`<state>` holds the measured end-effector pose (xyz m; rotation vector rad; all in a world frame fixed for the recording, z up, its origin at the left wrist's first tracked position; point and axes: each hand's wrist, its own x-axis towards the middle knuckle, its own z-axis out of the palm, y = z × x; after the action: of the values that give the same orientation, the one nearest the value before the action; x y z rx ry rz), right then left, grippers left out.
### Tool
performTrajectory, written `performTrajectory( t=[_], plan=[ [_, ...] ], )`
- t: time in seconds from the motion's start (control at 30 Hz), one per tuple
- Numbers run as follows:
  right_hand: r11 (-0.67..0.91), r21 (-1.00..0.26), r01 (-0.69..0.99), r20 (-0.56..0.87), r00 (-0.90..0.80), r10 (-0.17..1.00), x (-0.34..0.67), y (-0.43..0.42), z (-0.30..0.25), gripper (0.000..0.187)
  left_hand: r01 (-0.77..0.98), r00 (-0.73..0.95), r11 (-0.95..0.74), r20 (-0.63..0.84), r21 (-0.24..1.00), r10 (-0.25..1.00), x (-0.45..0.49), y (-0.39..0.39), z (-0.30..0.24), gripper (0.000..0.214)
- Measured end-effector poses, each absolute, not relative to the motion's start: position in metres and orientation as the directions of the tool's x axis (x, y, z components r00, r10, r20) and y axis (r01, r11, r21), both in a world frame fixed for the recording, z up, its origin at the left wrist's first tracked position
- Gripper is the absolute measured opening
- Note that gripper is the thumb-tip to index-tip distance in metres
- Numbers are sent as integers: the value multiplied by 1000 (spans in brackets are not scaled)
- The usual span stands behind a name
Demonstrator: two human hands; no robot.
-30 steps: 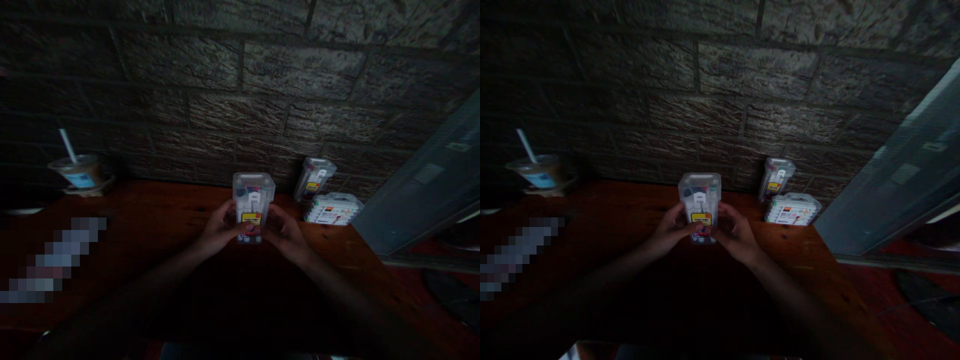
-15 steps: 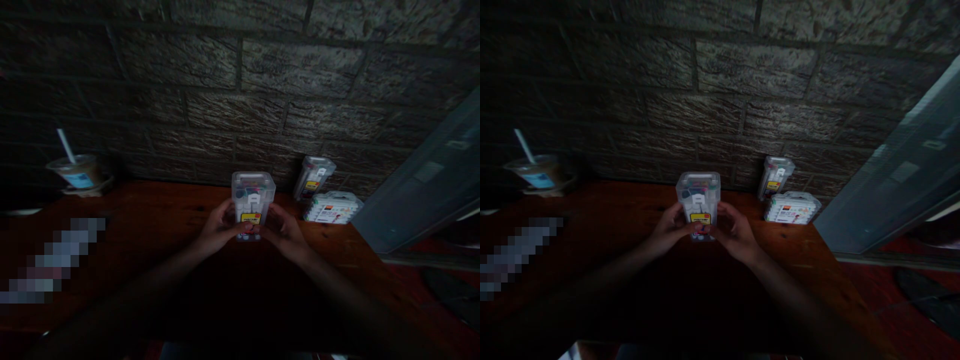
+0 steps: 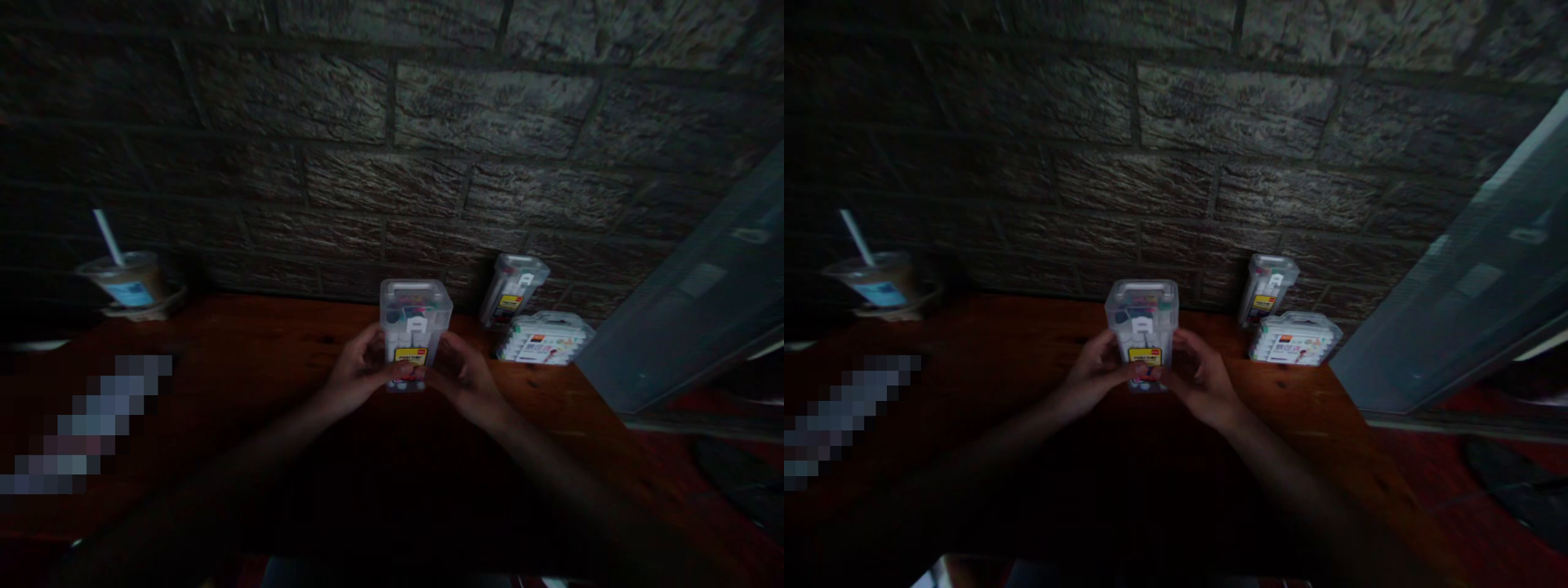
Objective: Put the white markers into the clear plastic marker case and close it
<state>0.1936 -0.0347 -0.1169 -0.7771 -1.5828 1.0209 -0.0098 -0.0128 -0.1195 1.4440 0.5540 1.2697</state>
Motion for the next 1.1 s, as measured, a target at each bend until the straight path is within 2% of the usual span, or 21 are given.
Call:
performTrajectory(
  t=[0.17,0.33,0.53,0.83,0.97,1.1],
  plan=[
    [499,-867,-18,492,-204,847,195,-43,-103,57,-206,345,-327,382,922,857,-10,-17,-121,54],
    [640,-764,78,631,-119,767,198,-50,-97,75,-154,353,-389,418,909,837,-9,-18,-125,60],
    [648,-743,167,627,-165,762,198,-59,-92,84,-176,360,-453,486,874,796,-8,-19,-127,58],
    [674,-712,195,644,-199,738,198,-64,-89,88,-178,341,-450,484,875,806,-8,-22,-120,53],
    [659,-738,149,625,-217,749,198,-61,-91,89,-149,331,-439,463,886,822,-9,-21,-120,54],
    [489,-871,-47,484,-262,835,198,-52,-96,70,-187,352,-335,382,923,855,-9,-22,-114,48]
  ],
)
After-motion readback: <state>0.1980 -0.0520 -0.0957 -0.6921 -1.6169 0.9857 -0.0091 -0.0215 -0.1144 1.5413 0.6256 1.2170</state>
